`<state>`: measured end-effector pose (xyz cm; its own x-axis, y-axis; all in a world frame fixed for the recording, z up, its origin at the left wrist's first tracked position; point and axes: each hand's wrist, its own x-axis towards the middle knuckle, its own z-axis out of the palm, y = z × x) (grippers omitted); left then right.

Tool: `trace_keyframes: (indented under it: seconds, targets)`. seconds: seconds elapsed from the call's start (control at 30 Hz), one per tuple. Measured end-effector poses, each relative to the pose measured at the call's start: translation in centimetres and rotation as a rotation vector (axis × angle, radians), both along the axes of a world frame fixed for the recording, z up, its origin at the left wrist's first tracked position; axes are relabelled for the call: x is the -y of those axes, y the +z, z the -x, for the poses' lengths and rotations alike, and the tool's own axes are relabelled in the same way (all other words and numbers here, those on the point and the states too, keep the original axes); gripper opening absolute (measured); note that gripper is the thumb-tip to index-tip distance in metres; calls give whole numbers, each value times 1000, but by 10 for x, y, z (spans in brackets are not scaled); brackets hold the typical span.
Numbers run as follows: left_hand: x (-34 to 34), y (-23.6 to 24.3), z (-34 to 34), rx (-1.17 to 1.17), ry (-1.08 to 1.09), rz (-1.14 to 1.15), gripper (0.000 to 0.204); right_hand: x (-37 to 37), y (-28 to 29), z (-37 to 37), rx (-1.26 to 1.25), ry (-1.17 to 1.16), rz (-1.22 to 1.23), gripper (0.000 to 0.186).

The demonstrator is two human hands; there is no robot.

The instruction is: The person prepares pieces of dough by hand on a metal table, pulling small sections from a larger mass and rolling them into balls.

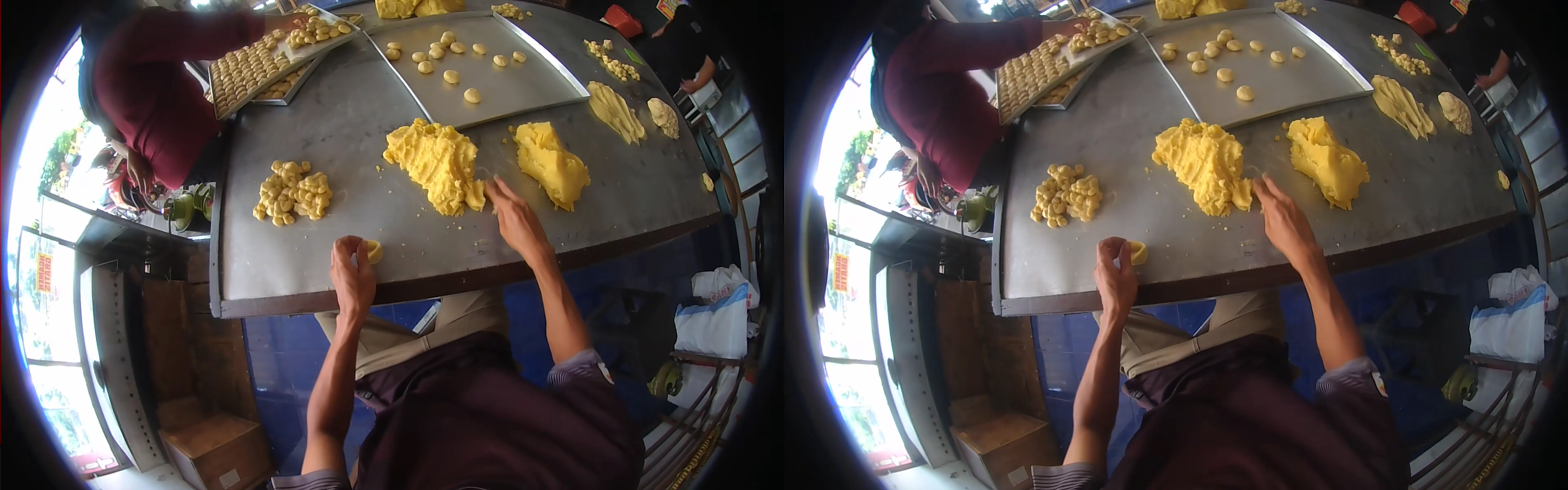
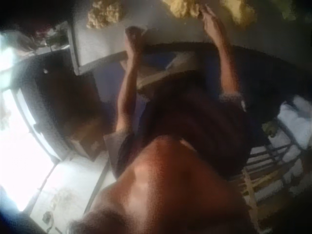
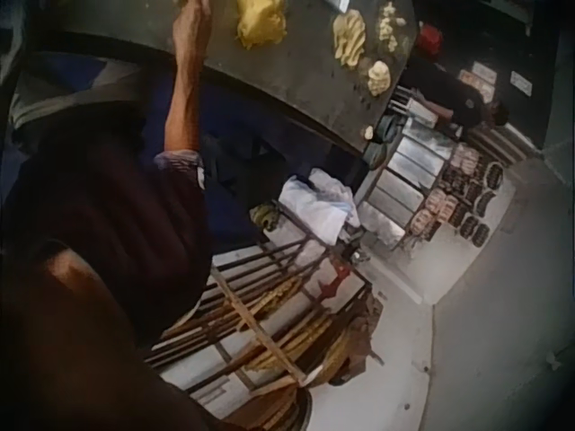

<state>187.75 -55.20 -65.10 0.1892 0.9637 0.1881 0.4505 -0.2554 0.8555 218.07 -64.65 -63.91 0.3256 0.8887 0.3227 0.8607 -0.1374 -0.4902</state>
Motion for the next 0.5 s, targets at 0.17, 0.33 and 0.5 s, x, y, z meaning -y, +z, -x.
trace_keyframes:
  seconds: [0.17, 0.33, 0.5]
  targets:
    - [3, 6, -23, 270, -86, 281, 26, 26, 0, 9, -114, 0, -74, 23]
    - [14, 11, -58, 519, -154, 532, 34, 26, 24, 55, -485, 41, -175, 24]
    - [38, 3, -84, 548, -281, 304, 33, 2, 7, 105, -366, 69, -229, 29]
